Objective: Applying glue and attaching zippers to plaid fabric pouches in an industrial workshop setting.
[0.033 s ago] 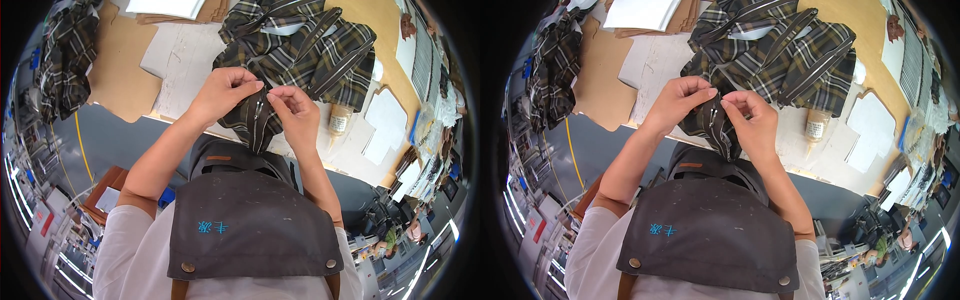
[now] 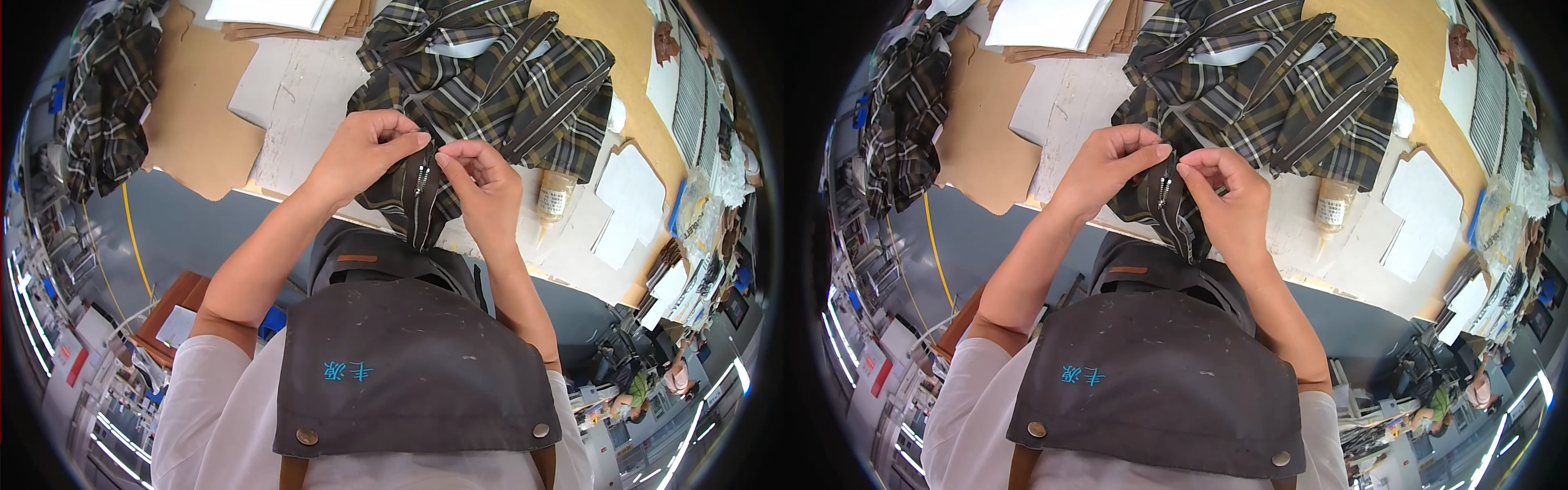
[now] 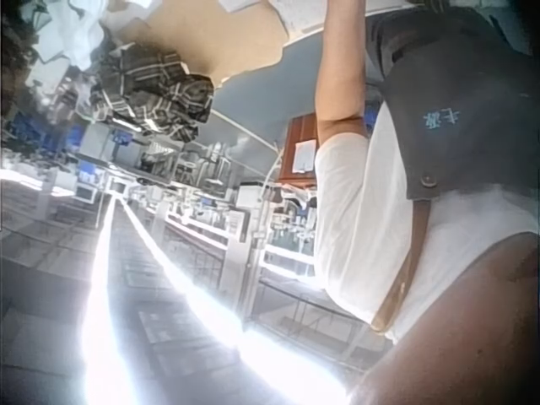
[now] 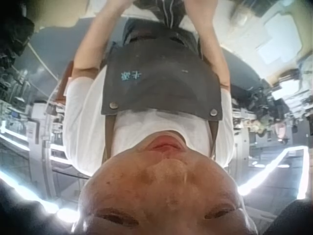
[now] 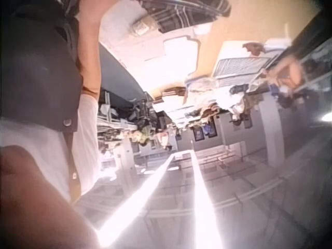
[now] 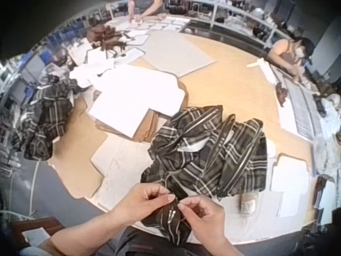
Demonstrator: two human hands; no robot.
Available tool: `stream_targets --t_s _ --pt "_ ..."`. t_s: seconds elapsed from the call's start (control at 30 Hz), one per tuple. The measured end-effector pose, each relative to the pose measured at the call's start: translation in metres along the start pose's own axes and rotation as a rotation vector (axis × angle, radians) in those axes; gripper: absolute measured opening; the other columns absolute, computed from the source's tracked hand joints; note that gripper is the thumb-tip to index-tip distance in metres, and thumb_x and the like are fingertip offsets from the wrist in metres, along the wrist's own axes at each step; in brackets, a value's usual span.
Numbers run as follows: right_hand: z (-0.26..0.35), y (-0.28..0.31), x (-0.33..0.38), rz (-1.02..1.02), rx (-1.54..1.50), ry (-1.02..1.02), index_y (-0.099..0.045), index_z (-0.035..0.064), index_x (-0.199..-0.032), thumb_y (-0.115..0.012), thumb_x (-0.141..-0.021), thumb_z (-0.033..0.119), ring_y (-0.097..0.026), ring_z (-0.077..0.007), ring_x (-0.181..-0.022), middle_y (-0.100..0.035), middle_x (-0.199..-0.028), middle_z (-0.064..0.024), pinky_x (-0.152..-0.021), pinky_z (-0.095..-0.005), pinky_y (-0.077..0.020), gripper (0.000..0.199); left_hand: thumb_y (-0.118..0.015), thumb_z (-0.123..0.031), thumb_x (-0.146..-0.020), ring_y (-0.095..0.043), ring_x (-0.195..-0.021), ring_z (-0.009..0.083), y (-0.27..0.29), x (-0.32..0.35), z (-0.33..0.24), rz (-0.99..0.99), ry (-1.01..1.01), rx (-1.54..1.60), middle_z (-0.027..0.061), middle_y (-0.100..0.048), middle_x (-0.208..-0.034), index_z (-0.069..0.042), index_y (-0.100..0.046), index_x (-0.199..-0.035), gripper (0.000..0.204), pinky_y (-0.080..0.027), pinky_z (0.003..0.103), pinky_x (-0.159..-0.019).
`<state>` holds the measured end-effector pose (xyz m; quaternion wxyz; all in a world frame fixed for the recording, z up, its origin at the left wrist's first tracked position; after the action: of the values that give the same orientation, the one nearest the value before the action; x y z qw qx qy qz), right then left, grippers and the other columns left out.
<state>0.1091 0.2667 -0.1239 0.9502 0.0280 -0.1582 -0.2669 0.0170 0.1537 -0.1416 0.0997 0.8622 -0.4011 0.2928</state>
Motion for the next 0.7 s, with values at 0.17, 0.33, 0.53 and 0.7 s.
stream_targets --t_s 0.17,0.33,0.53,0.7 --pt "0.007 -0.002 -0.002 0.032 -0.007 0.132 -0.060 0.0011 -0.084 -0.061 -0.077 0.002 -0.056 -0.0079 -0.070 -0.059 -0.082 -0.0032 -0.061 -0.0209 -0.0459 0.007 -0.061 -0.018 -0.082 -0.039 -0.059 -0.0001 0.001 0.000 0.002 -0.011 0.002 0.012 -0.0076 -0.049 -0.065 -0.006 -0.059 -0.075 0.014 -0.030 0.018 -0.051" --pt "0.004 -0.004 -0.002 0.057 -0.133 0.135 -0.059 0.0017 -0.085 -0.061 -0.077 0.001 -0.056 -0.0088 -0.074 -0.058 -0.090 -0.0043 -0.061 -0.0204 -0.0458 0.008 -0.060 -0.017 -0.082 -0.039 -0.059 -0.0003 -0.001 0.002 0.000 -0.013 0.003 0.028 -0.0069 -0.050 -0.065 -0.005 -0.058 -0.075 0.015 -0.030 0.017 -0.050" --pt "0.021 0.008 0.002 -0.082 0.188 0.142 -0.059 0.0028 -0.081 -0.065 -0.072 0.002 -0.052 -0.0073 -0.066 -0.057 -0.081 -0.0043 -0.055 -0.0199 -0.0424 0.011 -0.060 -0.012 -0.082 -0.042 -0.060 0.0000 0.004 0.000 0.002 -0.089 -0.151 -0.049 -0.0044 -0.053 -0.066 -0.002 -0.057 -0.077 0.012 -0.033 0.017 -0.052" --pt "0.030 -0.002 0.004 0.001 0.359 0.114 -0.058 0.0008 -0.073 -0.066 -0.071 0.005 -0.050 -0.0094 -0.050 -0.055 -0.061 -0.0036 -0.047 -0.0218 -0.0410 0.009 -0.060 -0.011 -0.082 -0.042 -0.061 0.0003 -0.002 0.006 -0.011 -0.092 -0.208 -0.116 -0.0043 -0.053 -0.066 -0.001 -0.056 -0.078 0.011 -0.033 0.016 -0.053"
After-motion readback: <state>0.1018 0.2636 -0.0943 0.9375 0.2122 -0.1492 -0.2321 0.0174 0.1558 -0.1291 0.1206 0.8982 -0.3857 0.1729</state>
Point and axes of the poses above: each hand's wrist, its own x-axis away from the middle knuckle, its own y-axis out of the back of the hand, z = x × y, the point moved 8 cm from there along -x, towards the middle knuckle
